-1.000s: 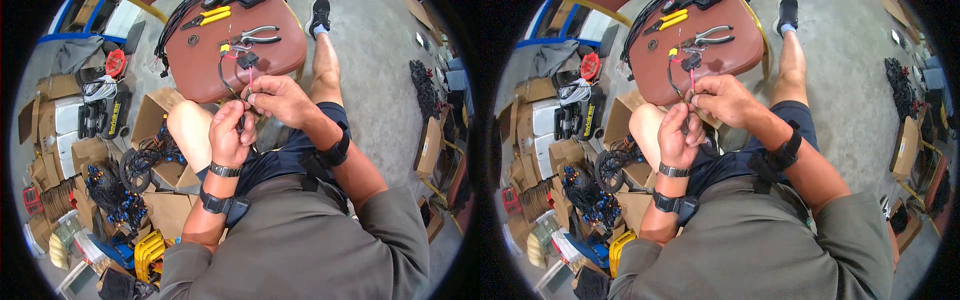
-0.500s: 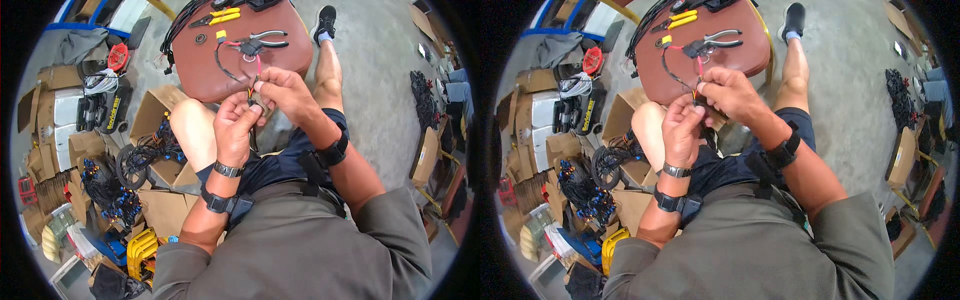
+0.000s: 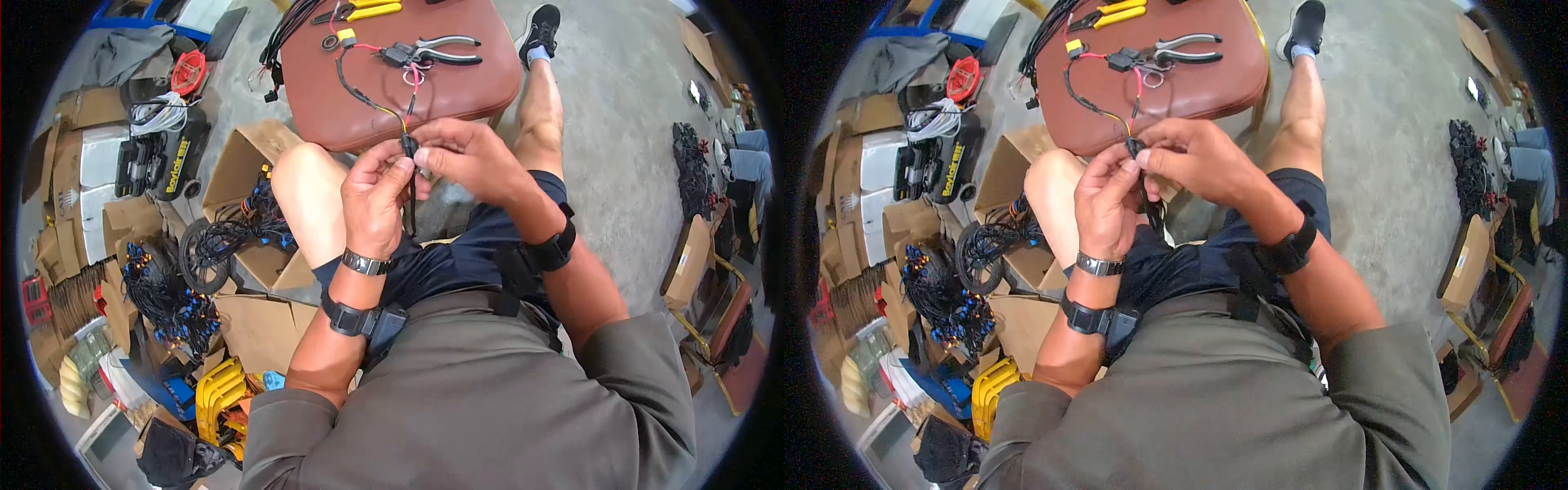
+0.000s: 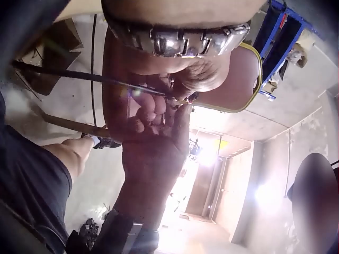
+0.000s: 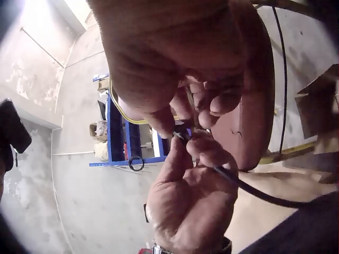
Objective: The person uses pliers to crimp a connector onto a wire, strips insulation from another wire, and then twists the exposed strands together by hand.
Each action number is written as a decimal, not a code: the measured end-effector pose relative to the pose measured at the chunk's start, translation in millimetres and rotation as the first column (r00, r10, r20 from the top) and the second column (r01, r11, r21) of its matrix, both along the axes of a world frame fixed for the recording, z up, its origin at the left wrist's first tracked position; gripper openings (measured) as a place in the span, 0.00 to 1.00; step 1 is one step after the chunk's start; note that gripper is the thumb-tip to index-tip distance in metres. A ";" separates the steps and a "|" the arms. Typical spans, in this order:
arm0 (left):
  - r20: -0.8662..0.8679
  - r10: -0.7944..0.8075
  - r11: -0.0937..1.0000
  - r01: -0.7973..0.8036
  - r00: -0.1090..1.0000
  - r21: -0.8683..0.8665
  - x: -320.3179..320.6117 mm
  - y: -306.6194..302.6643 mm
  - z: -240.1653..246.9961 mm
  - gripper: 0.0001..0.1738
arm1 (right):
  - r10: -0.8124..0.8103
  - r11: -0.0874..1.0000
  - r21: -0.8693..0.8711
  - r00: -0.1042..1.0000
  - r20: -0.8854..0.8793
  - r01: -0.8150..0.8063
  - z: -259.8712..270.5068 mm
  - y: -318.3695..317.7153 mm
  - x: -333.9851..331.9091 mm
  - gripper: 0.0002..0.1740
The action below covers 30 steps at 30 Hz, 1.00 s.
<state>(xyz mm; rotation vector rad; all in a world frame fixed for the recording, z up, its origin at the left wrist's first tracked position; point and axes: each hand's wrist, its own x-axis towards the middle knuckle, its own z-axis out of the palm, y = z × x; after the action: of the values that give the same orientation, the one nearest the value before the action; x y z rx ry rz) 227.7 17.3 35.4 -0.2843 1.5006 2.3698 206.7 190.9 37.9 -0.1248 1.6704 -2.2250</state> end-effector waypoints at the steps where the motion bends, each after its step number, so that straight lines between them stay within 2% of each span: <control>1: -0.014 -0.001 1.000 0.002 1.000 0.021 -1.2 1.0 0.8 0.12 | 0.022 0.998 -0.058 1.000 -0.002 -0.022 -8.8 -5.3 0.9 0.11; 5: -0.036 0.019 0.997 -0.017 0.999 0.072 -3.4 6.0 -0.6 0.12 | -0.044 0.995 -0.080 0.996 0.082 0.050 0.4 -5.3 1.6 0.08; 8: 0.000 0.062 0.993 -0.062 0.998 0.096 2.0 5.8 1.9 0.12 | -0.035 0.994 0.099 0.999 -0.016 0.037 0.3 -1.6 0.9 0.08; 9: 0.008 0.087 0.990 -0.088 0.996 0.113 1.2 7.7 3.4 0.13 | -0.063 0.946 0.300 0.978 -0.197 0.121 -1.1 -2.9 0.2 0.07; 10: 0.006 0.095 0.994 -0.095 0.995 0.044 -1.4 10.0 4.6 0.12 | -0.038 0.896 0.393 0.919 -0.392 0.205 -1.0 1.8 -5.7 0.07; 12: 0.016 0.115 0.988 -0.113 0.993 -0.102 -1.9 10.1 7.3 0.12 | 0.083 0.774 0.489 0.702 -0.707 0.401 1.2 5.6 -13.8 0.08; 14: 0.013 0.156 0.981 -0.153 0.988 -0.121 -3.2 11.5 16.6 0.10 | 0.124 0.728 0.537 0.689 -0.714 0.426 10.8 2.5 -15.2 0.09; 17: 0.065 0.207 0.974 -0.199 0.976 -0.112 -12.3 13.7 25.2 0.09 | 0.238 0.671 0.578 0.604 -0.761 0.464 25.9 2.6 -30.0 0.05; 20: -0.043 0.305 0.934 -0.307 0.951 -0.182 -19.8 17.4 12.7 0.09 | 0.291 0.639 0.604 0.577 -0.763 0.476 21.3 -9.2 -41.7 0.03; 21: -0.212 0.327 0.918 -0.363 0.921 -0.160 -23.0 18.0 3.6 0.08 | 0.314 0.637 0.617 0.575 -0.755 0.463 24.5 -12.9 -42.9 0.03; 24: -0.139 0.284 0.892 -0.315 0.949 -0.326 -25.2 11.6 6.7 0.09 | 0.314 0.640 0.642 0.619 -0.720 0.422 25.8 -21.4 -42.0 0.04; 25: -0.155 0.287 0.884 -0.324 0.945 -0.338 -25.9 10.7 2.1 0.08 | 0.332 0.635 0.646 0.606 -0.723 0.424 25.6 -21.4 -46.4 0.04; 27: -0.065 0.288 0.885 -0.292 0.955 -0.364 -30.0 7.8 -1.6 0.09 | 0.340 0.638 0.648 0.604 -0.721 0.416 20.3 -28.1 -45.5 0.04; 28: -0.014 0.280 0.883 -0.263 0.960 -0.389 -30.5 4.6 -3.1 0.10 | 0.370 0.589 0.724 0.676 -0.637 0.360 21.8 -28.8 -46.0 0.03; 29: -0.058 0.316 0.884 -0.316 0.947 -0.345 -31.0 5.7 -7.1 0.11 | 0.373 0.602 0.706 0.651 -0.661 0.373 20.7 -29.9 -49.2 0.03; 30: -0.004 0.325 0.907 -0.313 0.946 -0.283 -29.2 2.6 -3.8 0.11 | 0.373 0.610 0.690 0.626 -0.685 0.391 19.5 -29.6 -54.0 0.03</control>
<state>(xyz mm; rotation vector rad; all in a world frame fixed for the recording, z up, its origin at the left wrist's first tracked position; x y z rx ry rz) 198.4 19.9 31.6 -0.6944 1.8959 2.3594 152.8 161.3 57.4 -0.9839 2.9848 -1.1404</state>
